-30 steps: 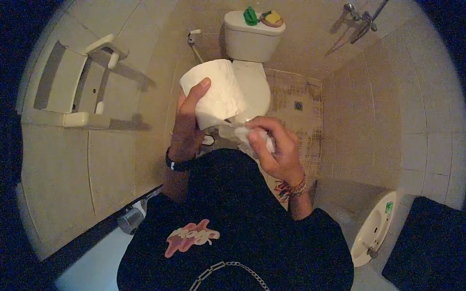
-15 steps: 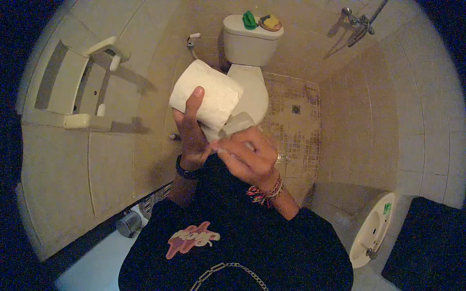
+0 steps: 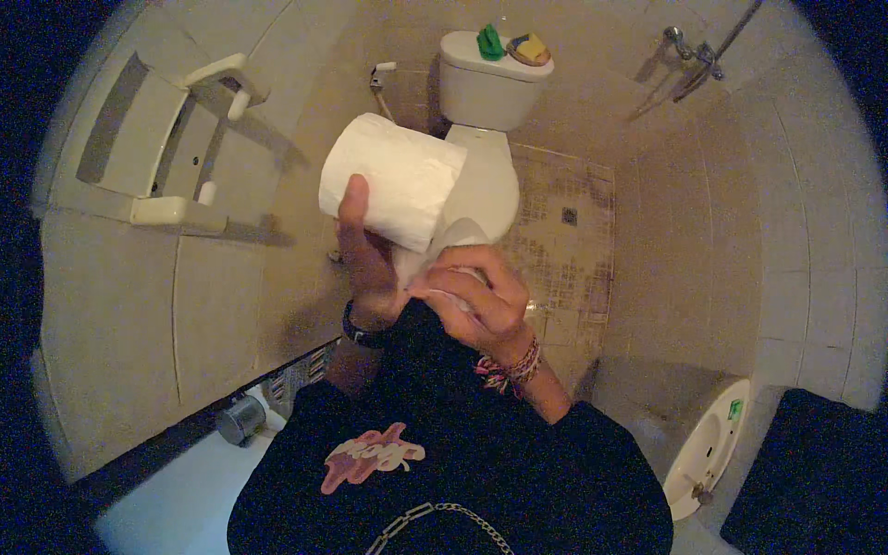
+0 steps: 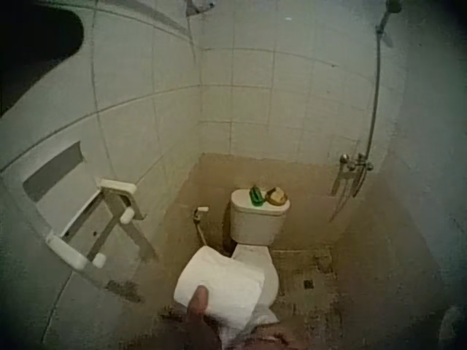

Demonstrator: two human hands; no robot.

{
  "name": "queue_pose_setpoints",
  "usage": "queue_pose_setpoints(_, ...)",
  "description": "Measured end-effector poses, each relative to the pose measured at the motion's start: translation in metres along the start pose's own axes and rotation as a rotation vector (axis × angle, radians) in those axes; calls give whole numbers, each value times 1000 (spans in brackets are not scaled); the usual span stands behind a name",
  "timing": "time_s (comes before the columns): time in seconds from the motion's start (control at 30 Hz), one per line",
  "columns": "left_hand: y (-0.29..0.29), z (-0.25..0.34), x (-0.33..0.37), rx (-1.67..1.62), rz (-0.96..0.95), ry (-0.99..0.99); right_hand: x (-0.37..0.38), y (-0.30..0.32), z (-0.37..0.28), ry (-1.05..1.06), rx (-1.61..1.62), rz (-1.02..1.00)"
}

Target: The person cleans a bathroom sink and toilet using a sponge and a small bowl. They scrub the sink basin and faucet, then wipe the toilet tank and lid. Finally, they remove a roll of toilet paper from the holder, unroll a section, and place the roll back on the holder.

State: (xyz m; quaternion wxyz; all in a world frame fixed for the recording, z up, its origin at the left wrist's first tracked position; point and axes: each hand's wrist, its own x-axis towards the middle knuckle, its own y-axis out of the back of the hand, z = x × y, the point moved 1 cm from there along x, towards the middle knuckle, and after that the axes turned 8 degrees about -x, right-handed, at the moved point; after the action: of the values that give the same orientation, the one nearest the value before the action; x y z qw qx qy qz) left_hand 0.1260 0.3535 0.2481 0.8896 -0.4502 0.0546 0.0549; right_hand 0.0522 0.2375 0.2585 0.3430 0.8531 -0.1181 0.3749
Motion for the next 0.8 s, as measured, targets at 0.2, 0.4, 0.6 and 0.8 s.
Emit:
queue_pose_setpoints(0.2,-14,33,-1,-84,-70,338,-38,-24,21,-677,365,52)
queue_pose_setpoints(0.4,-7,21,2,-90,-17,264,-27,-37,35,-777,666,-304)
queue_pose_setpoints(0.6,-5,18,-2,47,-13,163,-15,-39,27,-610,479,-423)
queue_pose_setpoints(0.8,10,20,2,-109,-44,133,-16,-38,26,-628,367,-274)
